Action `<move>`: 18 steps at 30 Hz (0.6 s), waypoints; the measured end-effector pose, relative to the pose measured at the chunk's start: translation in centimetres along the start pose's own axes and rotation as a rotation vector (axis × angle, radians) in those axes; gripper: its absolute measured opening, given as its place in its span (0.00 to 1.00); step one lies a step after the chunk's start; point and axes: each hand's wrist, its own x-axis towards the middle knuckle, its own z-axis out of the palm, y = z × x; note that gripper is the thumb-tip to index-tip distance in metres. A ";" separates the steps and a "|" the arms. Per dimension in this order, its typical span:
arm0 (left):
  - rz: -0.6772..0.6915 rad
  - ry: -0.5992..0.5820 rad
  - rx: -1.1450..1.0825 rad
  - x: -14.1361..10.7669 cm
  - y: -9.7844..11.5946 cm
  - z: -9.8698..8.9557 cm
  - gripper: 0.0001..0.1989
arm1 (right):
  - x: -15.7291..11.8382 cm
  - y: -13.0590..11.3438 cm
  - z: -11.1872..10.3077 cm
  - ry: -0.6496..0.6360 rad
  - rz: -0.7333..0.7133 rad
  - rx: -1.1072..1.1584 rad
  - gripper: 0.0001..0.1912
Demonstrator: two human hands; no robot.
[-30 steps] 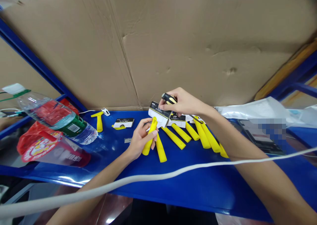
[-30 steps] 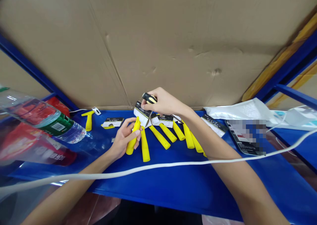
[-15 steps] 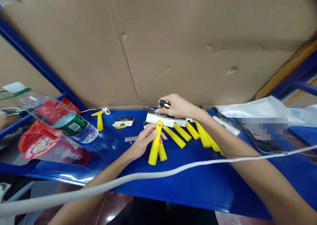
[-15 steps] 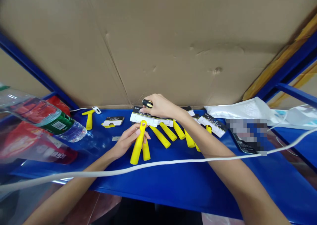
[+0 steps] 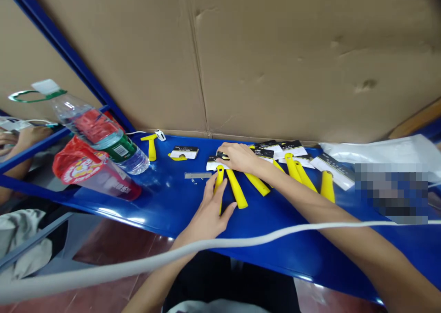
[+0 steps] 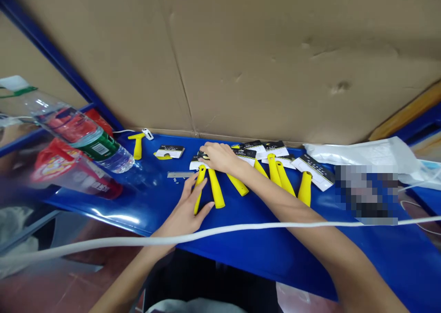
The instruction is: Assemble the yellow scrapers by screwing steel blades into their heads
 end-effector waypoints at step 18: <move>-0.082 0.123 0.321 8.1 -3.5 -9.2 0.27 | -2.0 4.4 -5.7 -0.203 0.162 -0.132 0.25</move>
